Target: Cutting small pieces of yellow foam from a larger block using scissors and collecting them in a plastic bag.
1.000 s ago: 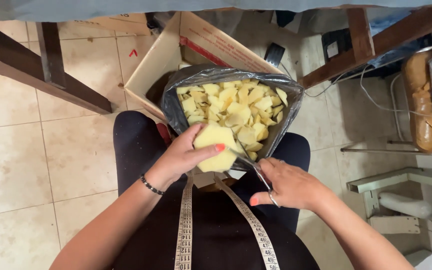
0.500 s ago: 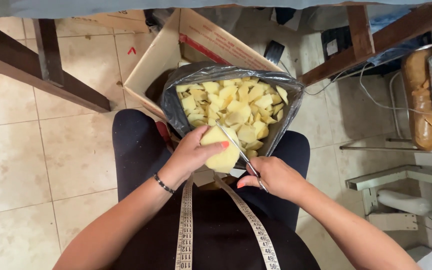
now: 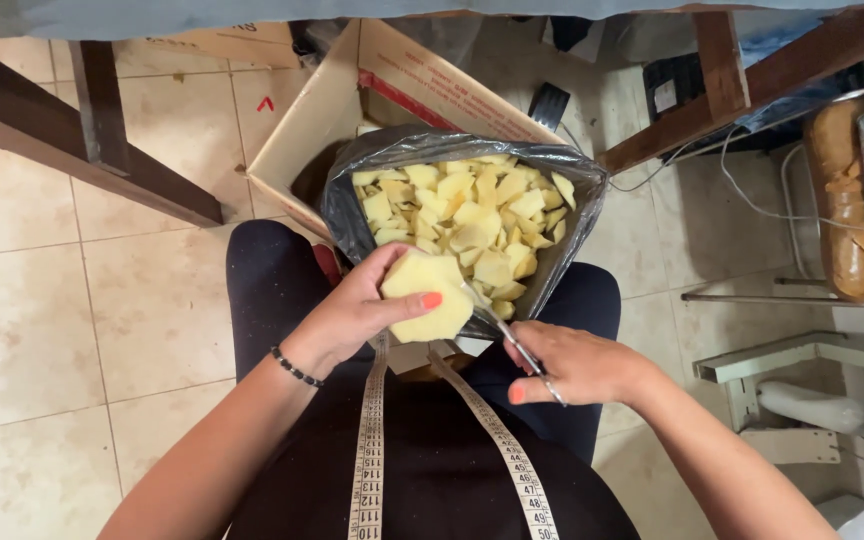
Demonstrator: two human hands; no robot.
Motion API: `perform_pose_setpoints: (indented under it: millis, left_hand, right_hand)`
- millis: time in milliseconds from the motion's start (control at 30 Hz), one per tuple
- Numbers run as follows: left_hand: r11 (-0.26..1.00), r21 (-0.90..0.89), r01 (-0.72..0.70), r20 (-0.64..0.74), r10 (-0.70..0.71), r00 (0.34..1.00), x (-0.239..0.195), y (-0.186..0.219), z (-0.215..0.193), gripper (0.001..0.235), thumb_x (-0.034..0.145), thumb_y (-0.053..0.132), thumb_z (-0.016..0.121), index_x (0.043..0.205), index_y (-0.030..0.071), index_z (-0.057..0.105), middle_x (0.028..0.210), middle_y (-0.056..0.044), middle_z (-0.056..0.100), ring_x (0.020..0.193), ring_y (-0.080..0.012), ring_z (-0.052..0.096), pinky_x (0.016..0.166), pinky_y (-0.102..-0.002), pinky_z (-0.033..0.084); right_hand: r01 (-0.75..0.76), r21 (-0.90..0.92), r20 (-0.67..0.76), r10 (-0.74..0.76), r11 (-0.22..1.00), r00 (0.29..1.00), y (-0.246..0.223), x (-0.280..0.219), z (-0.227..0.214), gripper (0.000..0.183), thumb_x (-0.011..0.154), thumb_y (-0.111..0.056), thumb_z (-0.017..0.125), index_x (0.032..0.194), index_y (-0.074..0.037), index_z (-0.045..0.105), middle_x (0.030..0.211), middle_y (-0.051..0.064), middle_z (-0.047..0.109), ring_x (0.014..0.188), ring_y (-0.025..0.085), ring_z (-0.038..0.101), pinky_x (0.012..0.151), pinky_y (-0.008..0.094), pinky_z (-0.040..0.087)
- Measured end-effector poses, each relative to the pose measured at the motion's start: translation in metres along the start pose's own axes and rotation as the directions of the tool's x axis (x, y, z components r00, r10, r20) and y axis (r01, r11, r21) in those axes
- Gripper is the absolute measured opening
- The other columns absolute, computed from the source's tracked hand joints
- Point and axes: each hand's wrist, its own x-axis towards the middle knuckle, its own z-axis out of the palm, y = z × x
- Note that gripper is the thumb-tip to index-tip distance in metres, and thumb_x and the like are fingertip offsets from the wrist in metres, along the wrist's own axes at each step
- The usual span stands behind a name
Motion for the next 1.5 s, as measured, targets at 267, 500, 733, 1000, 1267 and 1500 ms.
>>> perform_pose_setpoints:
  millis: [267, 500, 733, 1000, 1267, 1500]
  left_hand:
    - [0.992, 0.076, 0.104, 0.092, -0.111, 0.99, 0.004, -0.004, 0.01, 0.057, 0.082, 0.01, 0.079, 0.129, -0.007, 0.053, 0.113, -0.021, 0.066, 0.1, -0.034, 0.07, 0.078, -0.045, 0.064]
    - [0.999, -0.005, 0.053, -0.052, -0.053, 0.997, 0.01, -0.003, 0.013, 0.051, 0.076, 0.016, 0.086, 0.116, -0.006, 0.062, 0.1, -0.02, 0.071, 0.085, -0.0317, 0.075, 0.067, -0.042, 0.065]
    - [0.996, 0.064, 0.064, -0.085, -0.058, 0.995, 0.006, 0.01, 0.009, 0.06, 0.081, 0.016, 0.08, 0.132, -0.005, 0.055, 0.115, -0.028, 0.065, 0.101, -0.0436, 0.07, 0.075, -0.052, 0.064]
    - [1.0, -0.012, -0.006, -0.071, 0.005, 0.997, -0.005, 0.027, 0.016, 0.072, 0.082, 0.018, 0.078, 0.142, 0.002, 0.043, 0.127, -0.024, 0.053, 0.117, -0.0432, 0.06, 0.085, -0.052, 0.062]
    - [0.995, -0.046, -0.094, -0.128, 0.087, 0.988, 0.005, -0.006, 0.017, 0.064, 0.078, 0.013, 0.084, 0.133, 0.0, 0.052, 0.11, -0.019, 0.061, 0.097, -0.0328, 0.068, 0.069, -0.043, 0.065]
    - [0.995, -0.065, -0.081, -0.258, 0.062, 0.964, 0.009, -0.005, 0.021, 0.068, 0.079, 0.017, 0.083, 0.136, -0.002, 0.049, 0.113, -0.023, 0.059, 0.099, -0.0351, 0.066, 0.07, -0.047, 0.063]
  right_hand:
    - [-0.057, -0.085, -0.149, 0.044, 0.995, 0.988, -0.021, 0.016, 0.012, 0.069, 0.074, -0.079, 0.07, 0.09, -0.013, 0.059, 0.081, 0.007, 0.061, 0.078, 0.034, 0.07, 0.067, 0.047, 0.057]
    - [0.093, 0.331, -0.252, -0.007, 0.939, 0.968, -0.005, 0.022, 0.028, 0.044, 0.085, -0.044, 0.079, 0.071, -0.009, 0.058, 0.052, 0.007, 0.057, 0.045, 0.018, 0.069, 0.044, 0.025, 0.056]
    - [0.083, 0.406, -0.102, -0.045, 0.91, 0.994, 0.028, 0.021, 0.022, 0.036, 0.094, -0.036, 0.072, 0.075, -0.008, 0.061, 0.054, 0.01, 0.064, 0.048, 0.018, 0.07, 0.048, 0.031, 0.059]
    - [-0.059, -0.01, -0.082, 0.058, 0.998, 0.995, -0.015, 0.002, 0.005, 0.074, 0.078, -0.082, 0.064, 0.102, -0.012, 0.058, 0.09, 0.011, 0.064, 0.087, 0.035, 0.07, 0.073, 0.049, 0.058]
    - [-0.102, -0.096, -0.206, 0.081, 0.99, 0.975, -0.03, 0.02, 0.012, 0.075, 0.073, -0.083, 0.066, 0.099, -0.013, 0.059, 0.085, 0.007, 0.061, 0.08, 0.033, 0.071, 0.07, 0.048, 0.058]
    - [0.129, 0.345, -0.317, -0.014, 0.93, 0.948, -0.014, 0.027, 0.031, 0.045, 0.087, -0.045, 0.077, 0.074, -0.007, 0.057, 0.057, 0.007, 0.055, 0.052, 0.019, 0.07, 0.049, 0.028, 0.059]
